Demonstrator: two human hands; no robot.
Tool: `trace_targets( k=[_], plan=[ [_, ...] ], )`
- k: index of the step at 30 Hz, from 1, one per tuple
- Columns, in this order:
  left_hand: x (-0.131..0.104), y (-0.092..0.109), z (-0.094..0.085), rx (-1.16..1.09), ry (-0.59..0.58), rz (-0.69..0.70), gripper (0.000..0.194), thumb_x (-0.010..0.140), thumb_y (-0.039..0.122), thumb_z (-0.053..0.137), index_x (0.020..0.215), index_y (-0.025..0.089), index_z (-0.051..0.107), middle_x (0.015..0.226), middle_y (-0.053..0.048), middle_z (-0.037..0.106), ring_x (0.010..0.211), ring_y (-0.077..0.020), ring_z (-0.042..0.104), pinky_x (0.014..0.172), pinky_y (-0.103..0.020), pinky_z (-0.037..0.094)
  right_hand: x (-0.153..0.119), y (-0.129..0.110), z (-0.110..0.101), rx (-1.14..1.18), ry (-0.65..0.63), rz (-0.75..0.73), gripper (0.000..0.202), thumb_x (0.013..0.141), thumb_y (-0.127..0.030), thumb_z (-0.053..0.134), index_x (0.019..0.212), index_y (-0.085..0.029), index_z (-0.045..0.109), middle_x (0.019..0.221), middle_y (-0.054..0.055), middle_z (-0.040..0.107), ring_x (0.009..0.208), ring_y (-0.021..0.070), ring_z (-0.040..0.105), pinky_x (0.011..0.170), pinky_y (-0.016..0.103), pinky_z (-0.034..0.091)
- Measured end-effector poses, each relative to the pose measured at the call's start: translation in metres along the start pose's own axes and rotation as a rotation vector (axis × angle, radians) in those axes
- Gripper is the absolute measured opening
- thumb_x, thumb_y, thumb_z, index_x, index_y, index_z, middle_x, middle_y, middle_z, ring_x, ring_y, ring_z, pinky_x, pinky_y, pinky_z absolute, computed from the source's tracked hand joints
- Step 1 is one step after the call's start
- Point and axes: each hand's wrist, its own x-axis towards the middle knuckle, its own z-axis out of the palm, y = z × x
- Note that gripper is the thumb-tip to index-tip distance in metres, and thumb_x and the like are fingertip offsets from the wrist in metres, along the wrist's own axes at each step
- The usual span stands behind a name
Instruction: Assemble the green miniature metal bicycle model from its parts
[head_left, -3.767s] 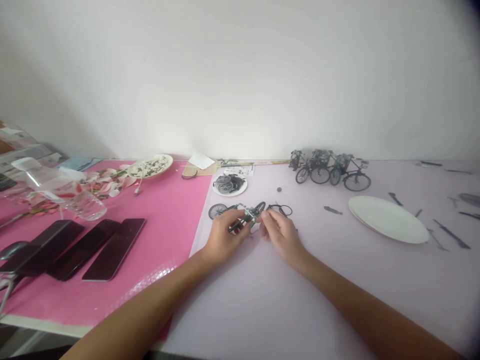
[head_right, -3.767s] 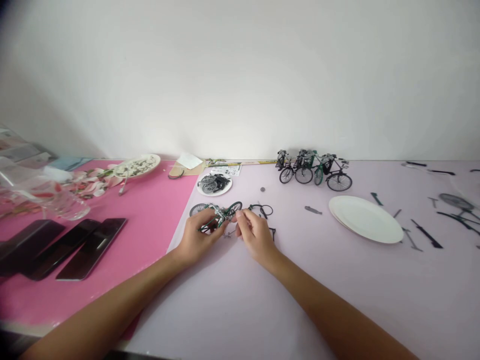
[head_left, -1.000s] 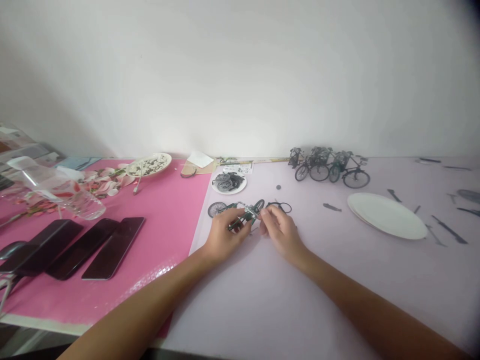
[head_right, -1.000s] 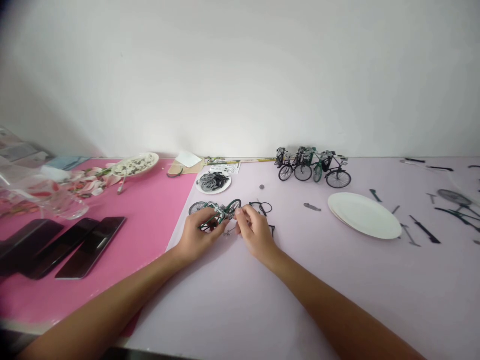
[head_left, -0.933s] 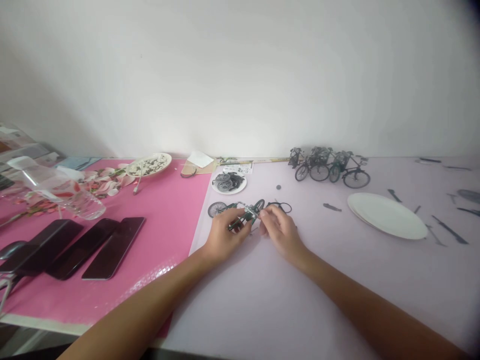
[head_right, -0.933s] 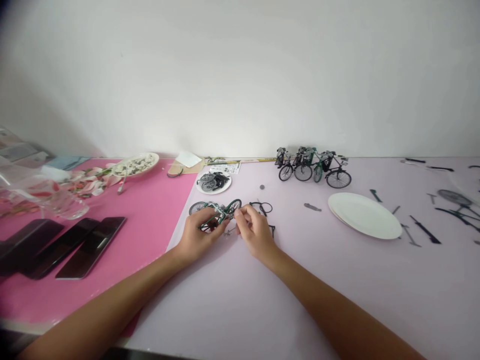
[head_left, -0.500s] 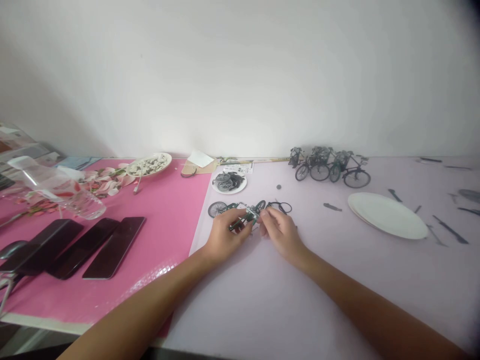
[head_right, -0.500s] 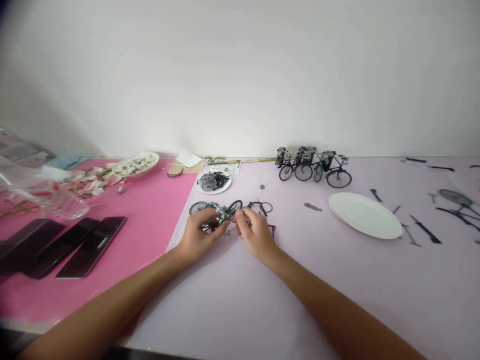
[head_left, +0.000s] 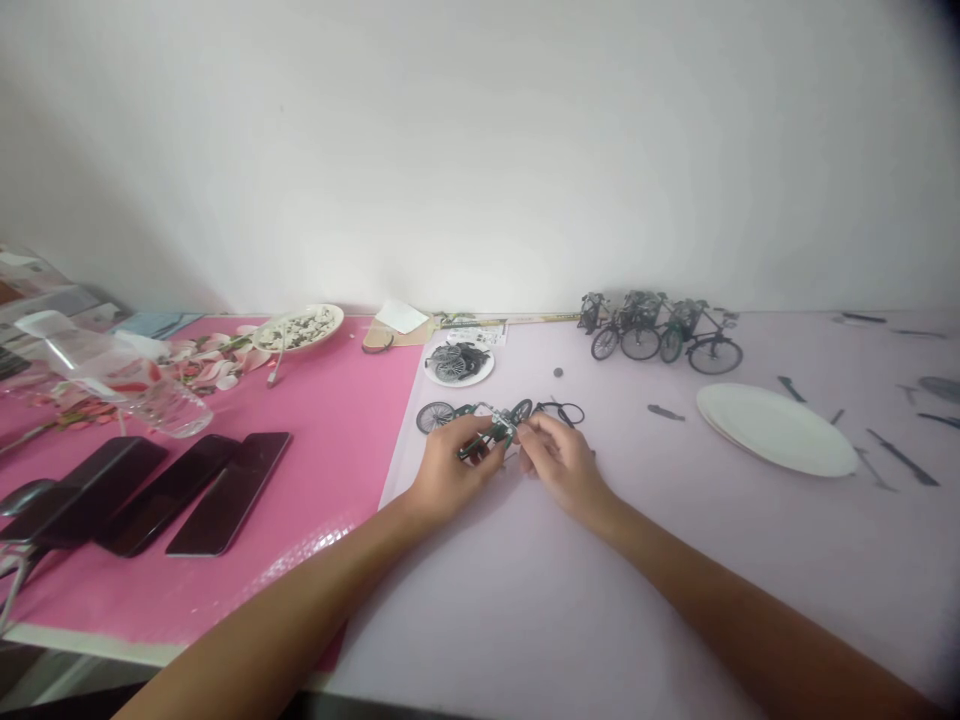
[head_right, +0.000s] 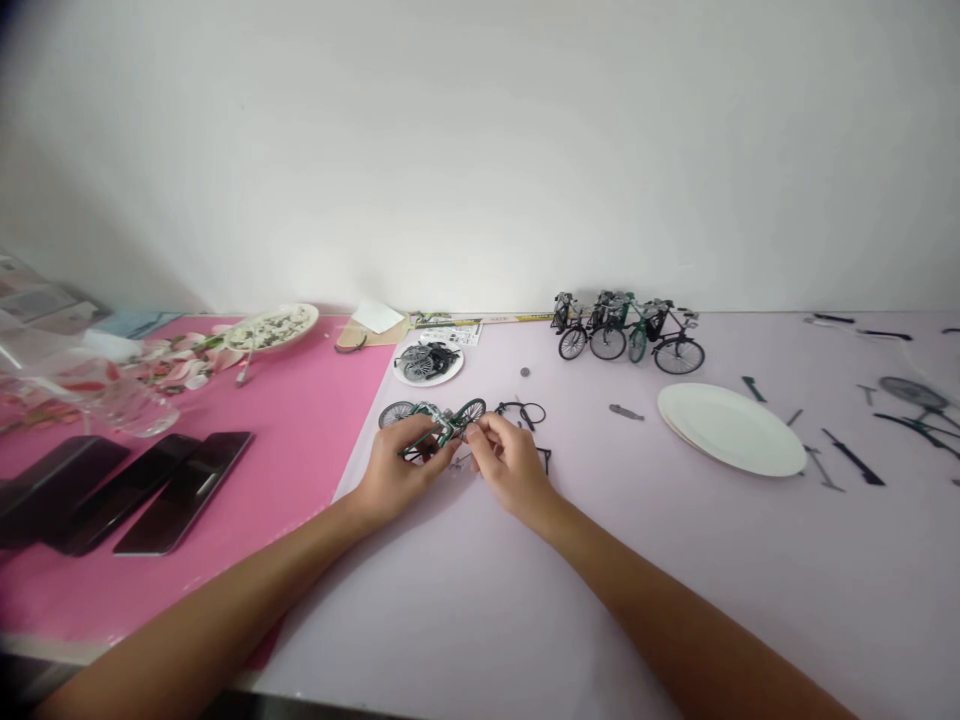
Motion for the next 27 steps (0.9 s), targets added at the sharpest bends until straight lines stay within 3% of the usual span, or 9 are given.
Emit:
trace_targets(
  k=[8,27],
  plan=[
    [-0.0002,-0.0008,0.0004,0.007,0.007,0.029,0.015,0.09,0.025,0.068,0.078,0.018,0.065,0.072,-0.001,0.063,0.062,-0.0113,0.052,0.057,-0.023,0.042,0.0003,0.0015,0.0002,-0.044,0.009,0.003,0.045,0.104,-0.057,0.045,0.079,-0.022,0.059,0.06,-0.001,0.062,0.055,0.0161,0.058,0.056,0.029,0.045],
    [-0.0002,-0.0025,0.0009,0.006,0.02,0.025,0.014,0.089,0.025,0.069,0.079,0.018,0.064,0.072,-0.001,0.063,0.062,-0.0113,0.053,0.057,-0.022,0.044,0.0006,0.0039,0.0,-0.022,-0.012,-0.001,0.039,0.102,-0.053,0.051,0.077,-0.024,0.055,0.059,-0.001,0.062,0.056,0.0169,0.06,0.056,0.029,0.048]
  ],
)
